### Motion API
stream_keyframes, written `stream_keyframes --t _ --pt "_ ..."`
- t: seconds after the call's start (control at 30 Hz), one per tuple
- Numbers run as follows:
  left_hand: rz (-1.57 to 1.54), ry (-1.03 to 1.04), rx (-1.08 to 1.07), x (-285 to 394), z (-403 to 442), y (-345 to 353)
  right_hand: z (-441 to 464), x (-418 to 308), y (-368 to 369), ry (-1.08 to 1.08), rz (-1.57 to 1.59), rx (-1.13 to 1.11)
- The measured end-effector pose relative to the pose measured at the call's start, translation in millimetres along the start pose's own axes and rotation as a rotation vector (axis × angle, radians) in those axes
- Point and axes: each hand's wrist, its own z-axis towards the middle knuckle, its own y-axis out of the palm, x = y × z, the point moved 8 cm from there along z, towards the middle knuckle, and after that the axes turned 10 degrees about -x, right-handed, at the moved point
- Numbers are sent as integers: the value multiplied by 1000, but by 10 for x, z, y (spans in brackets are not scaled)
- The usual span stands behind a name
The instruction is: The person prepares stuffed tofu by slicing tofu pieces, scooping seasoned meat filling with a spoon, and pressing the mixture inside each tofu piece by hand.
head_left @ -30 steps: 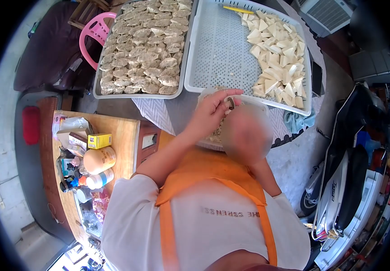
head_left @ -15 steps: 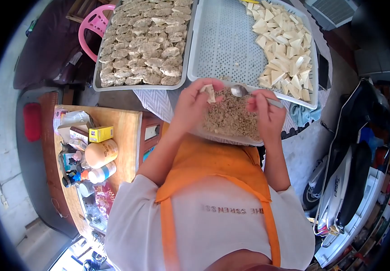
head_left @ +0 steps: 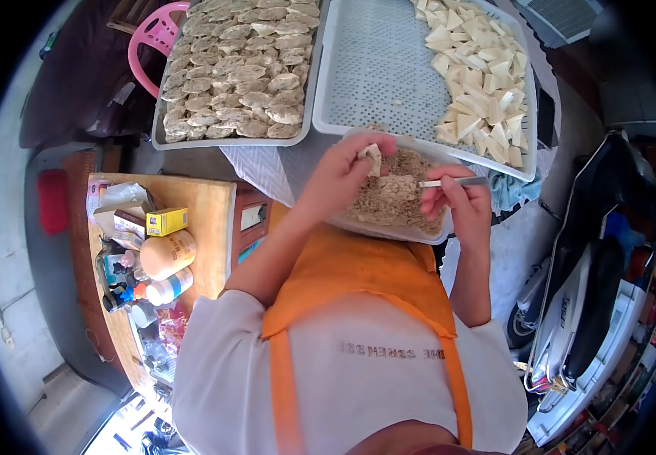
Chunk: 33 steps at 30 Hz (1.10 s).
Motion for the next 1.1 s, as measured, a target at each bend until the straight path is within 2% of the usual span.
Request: stream_keyframes --t 0.13,0.23,0.33,0.43,0.53,0.63,0.73,0.83,0.93,1.03,1.1 --pt "185 50 -112 -82 98 214 -133 -160 -18 -202 -37 158" --pt "163 118 -117 33 102 297 -159 -174 2 -257 -106 236" --pt "-285 -172 -129 -56 52 349 -161 -127 9 -276 -156 248" --pt "-504 -127 -125 -241 42 334 -188 -142 72 -207 -276 291" --pt "-418 -211 -163 -356 3 329 -211 -240 164 -157 -413 324" --pt "-204 -266 -95 -227 -45 417 -153 -319 306 -146 -614 275" --pt "278 -10 -75 -100 -28 481 -65 -434 440 -171 -767 248" --pt "551 94 9 -127 -27 470 -19 -531 525 -187 -823 180" --pt "424 4 52 -163 -17 354 -188 -660 489 -391 -898 230" --pt "-364 -255 -28 -411 -51 330 -287 -795 306 -389 -715 364" --pt "-557 -224 -41 -411 -48 291 -272 -680 123 -324 -555 397"
